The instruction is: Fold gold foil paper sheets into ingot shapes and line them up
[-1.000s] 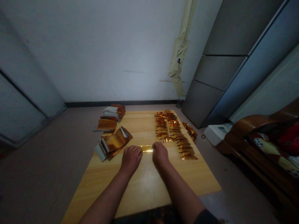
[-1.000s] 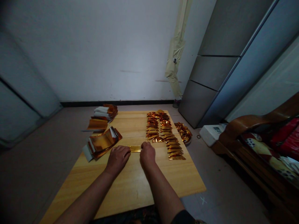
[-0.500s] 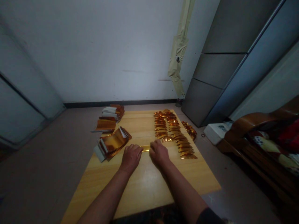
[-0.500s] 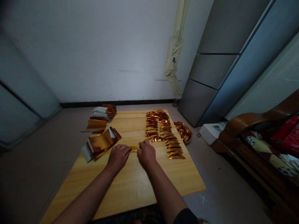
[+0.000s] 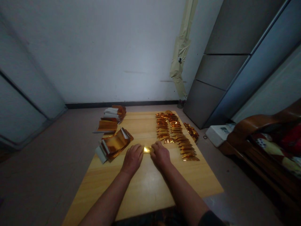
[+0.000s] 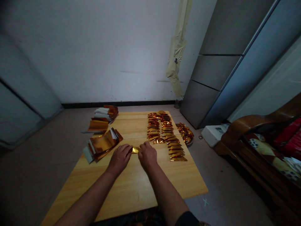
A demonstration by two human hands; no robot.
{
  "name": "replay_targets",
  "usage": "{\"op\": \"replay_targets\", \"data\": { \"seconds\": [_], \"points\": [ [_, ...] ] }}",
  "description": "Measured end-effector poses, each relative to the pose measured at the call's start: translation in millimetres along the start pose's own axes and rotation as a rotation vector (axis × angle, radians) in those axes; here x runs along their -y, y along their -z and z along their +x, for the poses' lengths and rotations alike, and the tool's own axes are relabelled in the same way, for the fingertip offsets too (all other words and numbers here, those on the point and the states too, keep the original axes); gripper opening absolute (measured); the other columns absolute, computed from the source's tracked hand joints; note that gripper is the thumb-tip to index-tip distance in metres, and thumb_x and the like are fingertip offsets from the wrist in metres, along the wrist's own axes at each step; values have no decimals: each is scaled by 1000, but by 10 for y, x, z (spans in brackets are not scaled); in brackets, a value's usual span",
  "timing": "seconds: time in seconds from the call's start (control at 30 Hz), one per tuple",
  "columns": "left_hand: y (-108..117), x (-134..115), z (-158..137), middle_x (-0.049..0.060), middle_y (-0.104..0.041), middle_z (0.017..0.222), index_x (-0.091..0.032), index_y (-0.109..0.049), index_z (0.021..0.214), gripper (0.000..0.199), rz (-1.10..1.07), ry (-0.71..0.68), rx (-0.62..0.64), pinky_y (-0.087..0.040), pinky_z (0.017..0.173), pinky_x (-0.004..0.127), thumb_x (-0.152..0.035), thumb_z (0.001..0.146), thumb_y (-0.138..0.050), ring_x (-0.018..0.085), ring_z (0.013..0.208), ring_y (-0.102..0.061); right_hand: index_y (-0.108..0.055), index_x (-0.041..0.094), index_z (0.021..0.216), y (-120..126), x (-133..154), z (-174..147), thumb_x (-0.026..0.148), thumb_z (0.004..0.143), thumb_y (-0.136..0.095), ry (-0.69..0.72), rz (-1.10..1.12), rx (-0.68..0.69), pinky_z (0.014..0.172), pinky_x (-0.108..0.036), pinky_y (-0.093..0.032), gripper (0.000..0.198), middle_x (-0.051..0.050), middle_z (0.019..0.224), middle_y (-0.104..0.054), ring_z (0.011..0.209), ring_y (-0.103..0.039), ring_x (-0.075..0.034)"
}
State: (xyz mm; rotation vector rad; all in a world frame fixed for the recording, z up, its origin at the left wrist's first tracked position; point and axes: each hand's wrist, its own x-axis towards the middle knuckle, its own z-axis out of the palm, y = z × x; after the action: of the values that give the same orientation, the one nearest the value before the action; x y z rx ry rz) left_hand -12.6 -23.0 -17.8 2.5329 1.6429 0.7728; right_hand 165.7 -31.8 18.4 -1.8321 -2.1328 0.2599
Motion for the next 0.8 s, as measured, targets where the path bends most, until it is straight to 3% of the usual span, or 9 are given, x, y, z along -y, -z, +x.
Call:
{"op": "replay_targets", "data": {
  "seconds": [0.23, 0.53, 0.8],
  "points": [
    [60, -50, 3, 10, -63, 114, -21, -60, 117, 28, 38, 2, -37, -44, 90, 39, -26, 93, -47, 24, 104, -55, -60, 25, 103, -87, -47, -39, 26, 88, -54, 65, 13, -93, 69, -23, -35, 17, -1, 106, -59, 88, -56, -14],
    [-49, 35, -11, 10, -63, 104, -18, -61, 105, 20, -53, 17, -179, -49, 87, 40, -20, 87, -54, 24, 99, -56, -62, 23, 99, -99, -41, -41, 24, 87, -55, 81, 14, -137, 66, -24, -33, 13, -2, 97, -62, 82, -56, -15],
    [-37, 37, -12, 9, -62, 101, -18, -59, 101, 15, -89, 0, -206, -50, 86, 41, -19, 87, -54, 24, 96, -56, -63, 23, 96, -117, -45, -42, 22, 86, -55, 94, 33, -173, 65, -25, -32, 13, -1, 95, -62, 80, -55, -15]
  ]
}}
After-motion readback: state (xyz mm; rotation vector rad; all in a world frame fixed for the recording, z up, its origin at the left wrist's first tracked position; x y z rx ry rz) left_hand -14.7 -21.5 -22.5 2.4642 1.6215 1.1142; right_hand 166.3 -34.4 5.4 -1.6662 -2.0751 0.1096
